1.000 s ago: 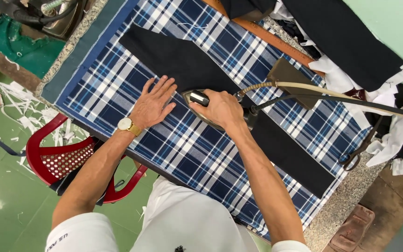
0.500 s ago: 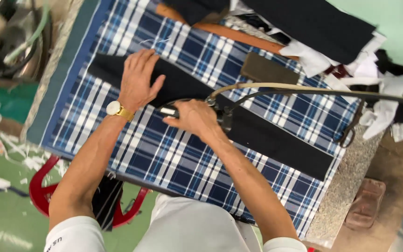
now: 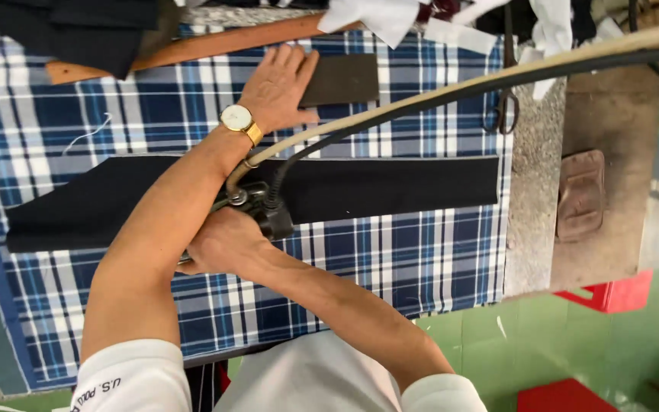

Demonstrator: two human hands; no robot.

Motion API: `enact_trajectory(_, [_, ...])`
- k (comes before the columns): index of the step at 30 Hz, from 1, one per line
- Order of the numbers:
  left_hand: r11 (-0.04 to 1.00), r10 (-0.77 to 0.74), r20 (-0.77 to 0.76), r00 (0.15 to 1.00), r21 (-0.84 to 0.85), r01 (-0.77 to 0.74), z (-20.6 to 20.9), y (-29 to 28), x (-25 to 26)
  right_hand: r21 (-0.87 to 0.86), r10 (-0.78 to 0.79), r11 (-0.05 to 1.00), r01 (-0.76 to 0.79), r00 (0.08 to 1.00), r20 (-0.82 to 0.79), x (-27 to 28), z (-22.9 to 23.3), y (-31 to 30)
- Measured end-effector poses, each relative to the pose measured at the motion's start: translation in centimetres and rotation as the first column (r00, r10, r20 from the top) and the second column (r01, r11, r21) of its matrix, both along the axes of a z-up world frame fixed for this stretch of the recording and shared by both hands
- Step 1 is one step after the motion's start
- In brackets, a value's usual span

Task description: The person irons a black fabric piece on a plaid-covered table using a steam iron and a wooden pressing block. They smooth the fabric, press seams, and flip the piece to iron both sides before placing it aside.

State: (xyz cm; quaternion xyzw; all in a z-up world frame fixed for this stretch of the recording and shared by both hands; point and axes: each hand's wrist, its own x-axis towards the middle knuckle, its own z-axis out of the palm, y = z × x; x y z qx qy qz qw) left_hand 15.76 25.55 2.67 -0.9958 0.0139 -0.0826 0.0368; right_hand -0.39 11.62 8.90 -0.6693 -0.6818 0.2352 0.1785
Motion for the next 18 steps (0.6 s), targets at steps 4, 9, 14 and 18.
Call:
enact_trajectory(4, [0.995, 0.078, -0.043, 0.996, -0.063, -0.081, -1.0, -0.2, 0.4, 0.056, 0.006, 0.998, -0.008, 0.999, 0.040, 0.1, -0.8, 0.0])
enact_trajectory(9, [0.961, 0.231, -0.247, 0.941, -0.091, -0.260, 0.2, 1.9, -6.5, -0.495, 0.026, 0.869, -0.025, 1.000, -0.004, 1.5, 4.9, 1.2])
enact_trajectory(14, [0.839, 0.451, -0.178, 0.875, -0.250, -0.483, 5.8, 2.9, -19.0, -0.485, 0.076, 0.874, -0.033, 0.995, 0.069, 4.6, 6.6, -2.6])
enact_trajectory(18, [0.764, 0.506, -0.264, 0.822, -0.307, -0.568, 6.1, 0.6, -26.6, -0.446, -0.034, 0.895, 0.018, 0.999, -0.029, 8.4, 7.3, -7.0])
